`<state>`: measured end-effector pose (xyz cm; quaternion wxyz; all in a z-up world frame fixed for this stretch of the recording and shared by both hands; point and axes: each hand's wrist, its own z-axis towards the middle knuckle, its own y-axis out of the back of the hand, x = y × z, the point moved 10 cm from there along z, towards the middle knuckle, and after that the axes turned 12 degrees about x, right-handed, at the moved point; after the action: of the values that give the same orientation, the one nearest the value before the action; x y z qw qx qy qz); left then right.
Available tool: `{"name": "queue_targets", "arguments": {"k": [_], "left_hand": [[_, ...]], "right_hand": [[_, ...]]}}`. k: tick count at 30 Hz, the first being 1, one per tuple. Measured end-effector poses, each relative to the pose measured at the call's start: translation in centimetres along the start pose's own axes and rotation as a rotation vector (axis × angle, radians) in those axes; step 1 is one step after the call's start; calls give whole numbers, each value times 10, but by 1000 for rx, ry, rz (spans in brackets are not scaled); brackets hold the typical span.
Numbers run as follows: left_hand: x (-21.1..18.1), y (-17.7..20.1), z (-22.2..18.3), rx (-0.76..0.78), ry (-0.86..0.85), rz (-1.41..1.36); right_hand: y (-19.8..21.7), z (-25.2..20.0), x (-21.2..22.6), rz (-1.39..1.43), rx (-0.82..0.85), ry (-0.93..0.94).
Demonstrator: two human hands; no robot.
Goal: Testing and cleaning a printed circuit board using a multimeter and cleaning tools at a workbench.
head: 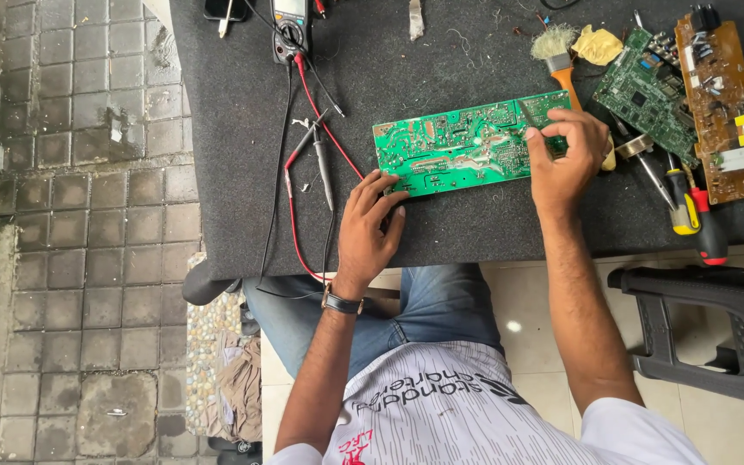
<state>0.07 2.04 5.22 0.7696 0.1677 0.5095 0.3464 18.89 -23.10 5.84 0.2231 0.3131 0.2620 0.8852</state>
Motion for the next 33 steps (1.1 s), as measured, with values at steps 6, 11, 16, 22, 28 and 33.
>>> {"name": "queue_targets", "arguments": {"k": [6, 11, 16, 22, 28, 33], "left_hand": [[-4, 2, -1, -16, -14, 2], [-4, 5, -6, -31, -26, -56], [-7, 8, -8, -36, -56, -108], [-6, -1, -10, 25, -92, -126], [-3, 0, -8, 26, -76, -119], [-9, 4, -5, 46, -64, -147]], "right_hand": [[1, -13, -17, 438, -37, -112], [10, -19, 22, 619, 16, -129], [-4, -23, 72, 628, 334, -77], [-14, -35, 35, 758, 189, -278], [-29, -36, 47, 717, 249, -269], [-28, -40, 44, 769, 281, -322]]}}
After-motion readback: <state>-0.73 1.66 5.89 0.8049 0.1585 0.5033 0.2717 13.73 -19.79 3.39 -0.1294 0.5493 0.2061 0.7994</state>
